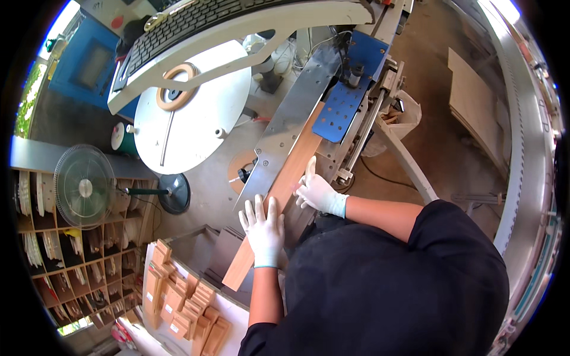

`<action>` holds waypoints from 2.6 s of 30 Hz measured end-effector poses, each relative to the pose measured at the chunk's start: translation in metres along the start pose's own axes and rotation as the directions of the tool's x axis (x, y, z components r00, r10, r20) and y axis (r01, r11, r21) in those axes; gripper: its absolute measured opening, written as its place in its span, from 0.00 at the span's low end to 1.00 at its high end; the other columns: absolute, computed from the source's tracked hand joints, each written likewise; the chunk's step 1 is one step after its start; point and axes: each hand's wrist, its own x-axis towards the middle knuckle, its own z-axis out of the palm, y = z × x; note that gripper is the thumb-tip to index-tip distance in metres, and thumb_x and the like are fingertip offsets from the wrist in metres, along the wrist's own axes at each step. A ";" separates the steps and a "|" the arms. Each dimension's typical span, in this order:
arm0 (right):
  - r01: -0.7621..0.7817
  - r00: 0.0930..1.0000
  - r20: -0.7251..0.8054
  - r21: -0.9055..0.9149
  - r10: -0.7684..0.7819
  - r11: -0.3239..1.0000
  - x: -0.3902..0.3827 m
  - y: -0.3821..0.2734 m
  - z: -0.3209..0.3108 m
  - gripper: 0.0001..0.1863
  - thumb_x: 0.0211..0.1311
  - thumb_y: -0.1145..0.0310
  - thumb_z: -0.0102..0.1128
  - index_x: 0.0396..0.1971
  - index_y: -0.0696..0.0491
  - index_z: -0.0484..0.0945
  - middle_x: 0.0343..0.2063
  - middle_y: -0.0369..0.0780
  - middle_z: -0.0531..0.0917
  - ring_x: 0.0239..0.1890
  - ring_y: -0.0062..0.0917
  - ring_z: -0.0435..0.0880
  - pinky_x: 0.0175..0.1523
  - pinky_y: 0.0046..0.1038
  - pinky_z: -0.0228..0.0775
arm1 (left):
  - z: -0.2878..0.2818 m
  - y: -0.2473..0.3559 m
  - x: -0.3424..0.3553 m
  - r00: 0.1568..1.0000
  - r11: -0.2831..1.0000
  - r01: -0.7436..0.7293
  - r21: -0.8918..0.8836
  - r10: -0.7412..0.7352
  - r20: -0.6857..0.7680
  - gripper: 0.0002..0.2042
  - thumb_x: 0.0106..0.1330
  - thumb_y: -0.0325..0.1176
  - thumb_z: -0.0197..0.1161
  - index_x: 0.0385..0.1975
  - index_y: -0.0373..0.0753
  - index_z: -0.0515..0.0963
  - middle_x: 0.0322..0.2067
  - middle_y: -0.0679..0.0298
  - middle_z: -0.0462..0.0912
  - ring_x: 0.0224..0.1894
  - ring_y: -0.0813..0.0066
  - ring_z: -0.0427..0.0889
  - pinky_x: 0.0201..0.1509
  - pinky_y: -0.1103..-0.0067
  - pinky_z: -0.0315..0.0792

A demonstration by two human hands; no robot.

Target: The person feeds a wooden board into an edge-banding machine by hand and places it onto a stack on a table.

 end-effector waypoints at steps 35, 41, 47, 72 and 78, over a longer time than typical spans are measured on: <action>0.017 0.999 -0.042 -0.092 -0.021 0.996 0.016 -0.010 -0.049 0.53 0.76 0.59 0.53 0.65 0.77 0.20 0.27 0.46 0.86 0.22 0.28 0.85 0.32 0.27 0.80 | 0.024 0.070 0.101 0.999 0.999 -0.037 -0.032 0.037 0.007 0.29 0.65 0.40 0.59 0.68 0.46 0.68 0.69 0.48 0.63 0.72 0.41 0.59 0.74 0.46 0.50; 0.126 0.974 -0.189 0.004 -0.123 0.992 0.010 -0.013 -0.054 0.42 0.73 0.66 0.55 0.72 0.66 0.39 0.31 0.43 0.81 0.25 0.25 0.83 0.35 0.27 0.80 | 0.028 0.075 0.130 0.994 0.993 -0.087 -0.078 0.082 -0.065 0.28 0.64 0.38 0.61 0.67 0.44 0.69 0.68 0.48 0.65 0.71 0.42 0.61 0.73 0.47 0.53; 0.040 0.993 0.100 0.193 -0.061 0.980 -0.019 0.022 -0.019 0.54 0.72 0.68 0.55 0.74 0.54 0.17 0.37 0.44 0.82 0.28 0.26 0.84 0.34 0.27 0.82 | 0.012 0.026 0.061 0.988 0.983 -0.155 -0.101 0.153 -0.020 0.30 0.61 0.41 0.66 0.64 0.41 0.70 0.67 0.48 0.67 0.70 0.41 0.63 0.73 0.50 0.55; 0.072 0.985 -0.168 0.280 -0.025 0.957 0.022 -0.001 -0.046 0.51 0.68 0.80 0.49 0.74 0.43 0.18 0.44 0.50 0.77 0.33 0.33 0.87 0.36 0.30 0.85 | 0.020 0.036 0.055 0.991 0.990 0.132 -0.044 -0.133 -0.020 0.37 0.63 0.53 0.64 0.68 0.36 0.66 0.69 0.52 0.67 0.73 0.51 0.61 0.76 0.55 0.48; 0.298 0.921 -0.205 -0.181 -0.332 0.937 0.017 0.010 -0.028 0.35 0.63 0.76 0.53 0.72 0.55 0.57 0.36 0.44 0.86 0.35 0.29 0.87 0.36 0.32 0.80 | 0.025 0.035 0.054 0.990 0.990 0.130 -0.047 -0.132 -0.056 0.36 0.63 0.51 0.64 0.68 0.37 0.66 0.69 0.53 0.67 0.74 0.52 0.59 0.76 0.55 0.48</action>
